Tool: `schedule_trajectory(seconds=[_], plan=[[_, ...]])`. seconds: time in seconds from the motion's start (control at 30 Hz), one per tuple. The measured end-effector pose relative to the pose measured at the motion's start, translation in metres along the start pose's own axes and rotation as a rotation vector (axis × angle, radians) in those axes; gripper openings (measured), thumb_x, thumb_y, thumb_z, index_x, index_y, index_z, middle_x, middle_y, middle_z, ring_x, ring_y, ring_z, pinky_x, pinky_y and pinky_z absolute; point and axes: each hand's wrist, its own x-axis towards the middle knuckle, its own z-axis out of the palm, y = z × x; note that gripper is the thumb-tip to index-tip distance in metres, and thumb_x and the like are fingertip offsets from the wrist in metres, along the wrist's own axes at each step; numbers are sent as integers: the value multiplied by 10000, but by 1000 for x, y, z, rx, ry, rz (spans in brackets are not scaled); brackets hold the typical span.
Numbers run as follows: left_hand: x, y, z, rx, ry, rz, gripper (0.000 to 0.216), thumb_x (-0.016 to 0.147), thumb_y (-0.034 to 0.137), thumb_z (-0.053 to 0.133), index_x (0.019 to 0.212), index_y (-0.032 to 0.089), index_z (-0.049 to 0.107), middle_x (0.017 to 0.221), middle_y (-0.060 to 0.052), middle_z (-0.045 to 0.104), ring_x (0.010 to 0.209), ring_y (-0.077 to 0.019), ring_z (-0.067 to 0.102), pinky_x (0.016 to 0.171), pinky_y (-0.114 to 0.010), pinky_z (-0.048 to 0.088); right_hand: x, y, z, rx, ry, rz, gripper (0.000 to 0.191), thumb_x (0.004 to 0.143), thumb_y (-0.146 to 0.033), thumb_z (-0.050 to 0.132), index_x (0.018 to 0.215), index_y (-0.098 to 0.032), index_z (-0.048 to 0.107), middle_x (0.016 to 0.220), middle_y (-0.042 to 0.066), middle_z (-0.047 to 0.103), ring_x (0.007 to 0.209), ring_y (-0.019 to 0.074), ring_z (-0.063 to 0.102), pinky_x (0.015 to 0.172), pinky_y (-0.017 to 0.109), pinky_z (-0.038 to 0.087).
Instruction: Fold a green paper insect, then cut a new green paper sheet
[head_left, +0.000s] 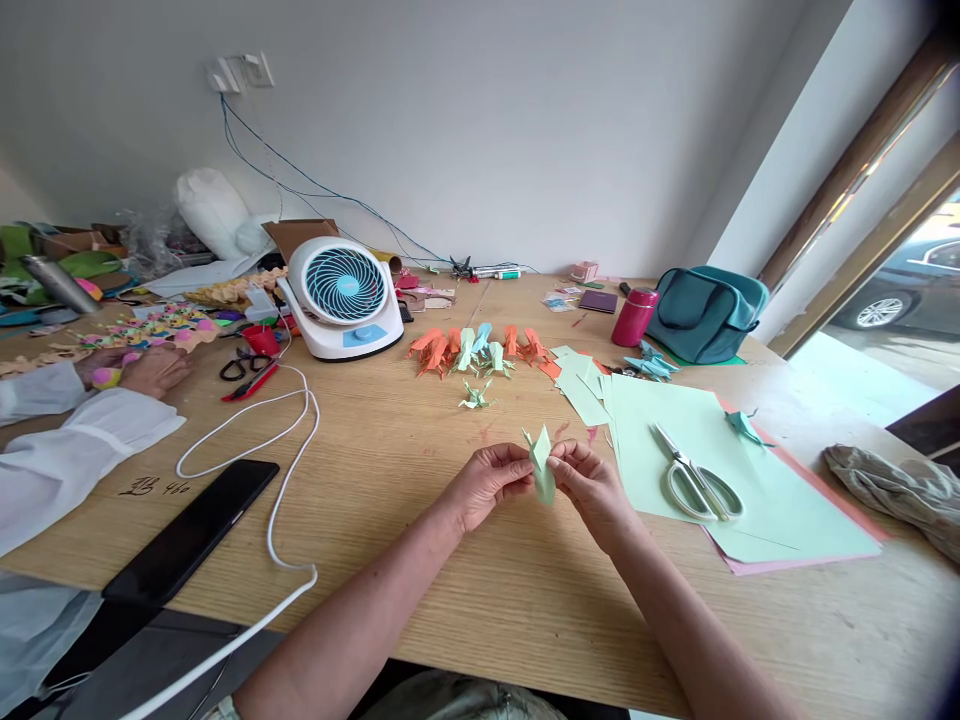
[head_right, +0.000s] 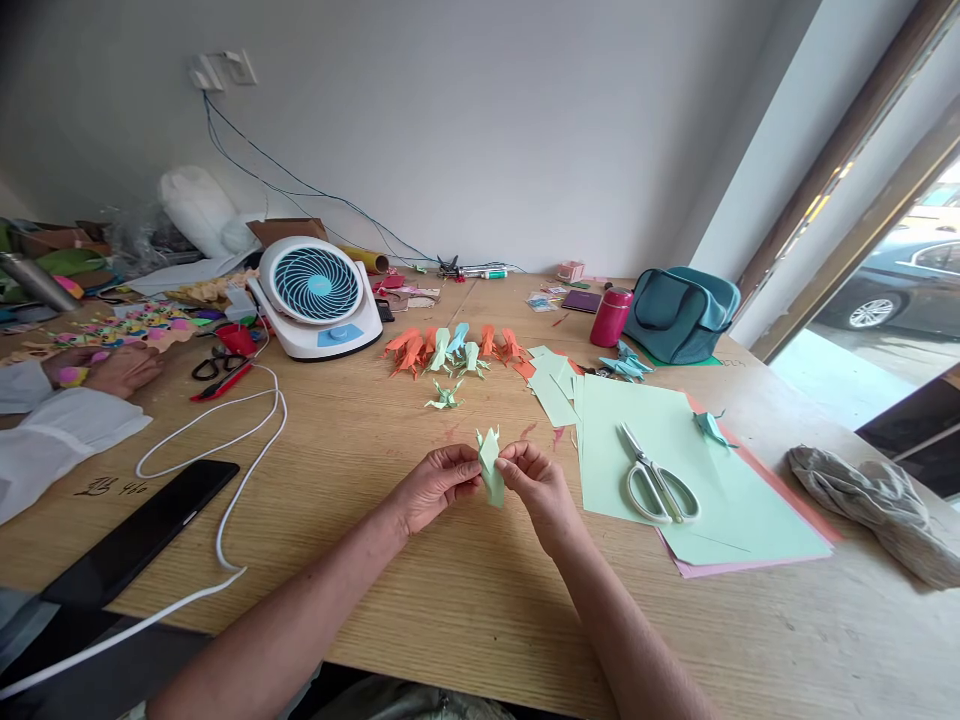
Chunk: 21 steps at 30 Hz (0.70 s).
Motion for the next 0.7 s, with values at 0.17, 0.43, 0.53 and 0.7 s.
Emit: schedule_trajectory(seconds=[0.17, 0.43, 0.53, 0.7], plan=[[2, -3, 0, -106, -64, -14, 286, 559, 232, 906, 734, 133, 704, 699, 18, 639, 590, -43, 541, 551, -170, 403, -3, -1, 3, 30, -24, 44, 310, 712, -473, 790, 729, -206, 634, 664, -15, 603, 588, 123, 503, 571, 261, 408], [1, -6, 1, -178, -104, -1, 273, 583, 246, 894, 742, 157, 691, 754, 3, 655, 625, -70, 549, 545, -189, 391, -2, -2, 4, 95, -19, 46, 310, 664, -436, 829, 767, -226, 625, 853, -5, 662, 697, 134, 567, 643, 267, 459], [0, -5, 2, -158, -153, 2, 286, 598, 274, 887, 766, 157, 687, 807, -9, 672, 659, -81, 570, 587, -198, 424, -1, -2, 4, 110, -21, 57, 324, 658, -424, 838, 764, -222, 607, 824, -11, 648, 687, 134, 572, 638, 268, 465], [1, -4, 2, -160, -118, 33, 281, 598, 260, 885, 760, 159, 678, 834, -7, 684, 635, -71, 562, 610, -199, 440, -4, -3, 6, 89, -62, 71, 325, 701, -456, 804, 829, -217, 624, 793, 6, 640, 685, 148, 580, 644, 280, 473]])
